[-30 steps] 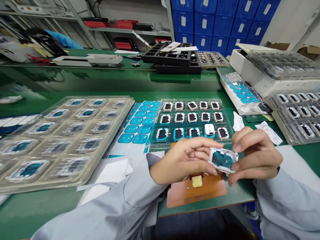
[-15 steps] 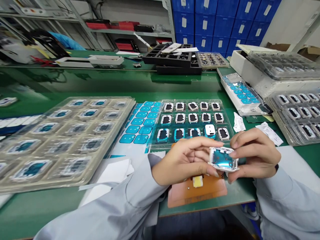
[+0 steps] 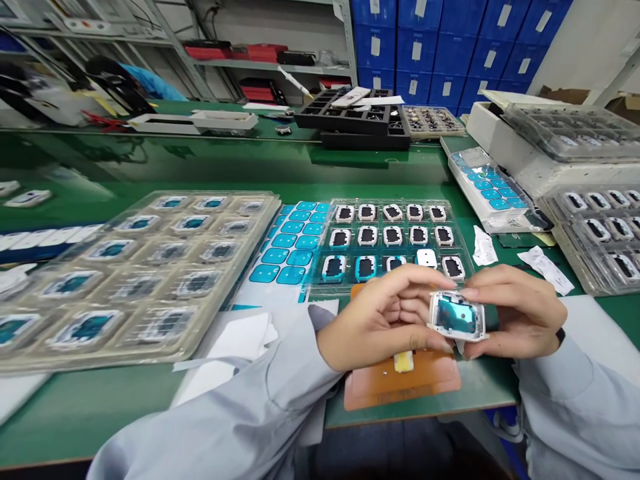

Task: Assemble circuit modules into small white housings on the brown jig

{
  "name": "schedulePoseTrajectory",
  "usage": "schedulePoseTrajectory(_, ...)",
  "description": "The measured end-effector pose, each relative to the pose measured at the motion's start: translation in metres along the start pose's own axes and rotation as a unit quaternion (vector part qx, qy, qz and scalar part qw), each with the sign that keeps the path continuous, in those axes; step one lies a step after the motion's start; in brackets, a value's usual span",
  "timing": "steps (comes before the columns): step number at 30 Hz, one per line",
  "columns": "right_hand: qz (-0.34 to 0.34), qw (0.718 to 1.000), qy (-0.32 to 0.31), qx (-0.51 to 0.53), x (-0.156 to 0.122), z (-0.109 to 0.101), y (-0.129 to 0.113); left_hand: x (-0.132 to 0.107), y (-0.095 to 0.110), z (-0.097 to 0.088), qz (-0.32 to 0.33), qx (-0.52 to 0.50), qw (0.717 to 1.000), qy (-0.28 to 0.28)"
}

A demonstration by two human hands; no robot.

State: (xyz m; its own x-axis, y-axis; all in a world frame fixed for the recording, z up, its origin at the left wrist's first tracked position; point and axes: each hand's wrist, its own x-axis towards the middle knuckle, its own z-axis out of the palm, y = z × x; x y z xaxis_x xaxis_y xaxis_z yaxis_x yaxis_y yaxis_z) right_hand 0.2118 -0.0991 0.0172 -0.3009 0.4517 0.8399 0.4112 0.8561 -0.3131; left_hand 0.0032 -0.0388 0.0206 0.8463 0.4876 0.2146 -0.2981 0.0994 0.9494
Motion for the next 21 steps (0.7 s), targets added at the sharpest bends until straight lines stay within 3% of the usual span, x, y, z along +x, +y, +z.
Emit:
schedulePoseTrajectory(8, -0.003, 1.0, 0.016, 0.001, -0.0041, 0.0006, 0.0035, -0.0007, -0.0017, 0.0017, 0.058, 0.054, 0.997, -0.005)
schedulePoseTrajectory(16, 0.047, 0.993, -0.027, 0.102, -0.0063, -0.0035, 0.004, 0.0, -0.0091, 0.0009, 0.218, 0.145, 0.965, 0.016)
schedulePoseTrajectory(21, 0.073, 0.986, -0.035, 0.144, -0.0058, -0.003, 0.0038, 0.001, -0.0069, -0.0008, 0.232, 0.198, 0.952, -0.004)
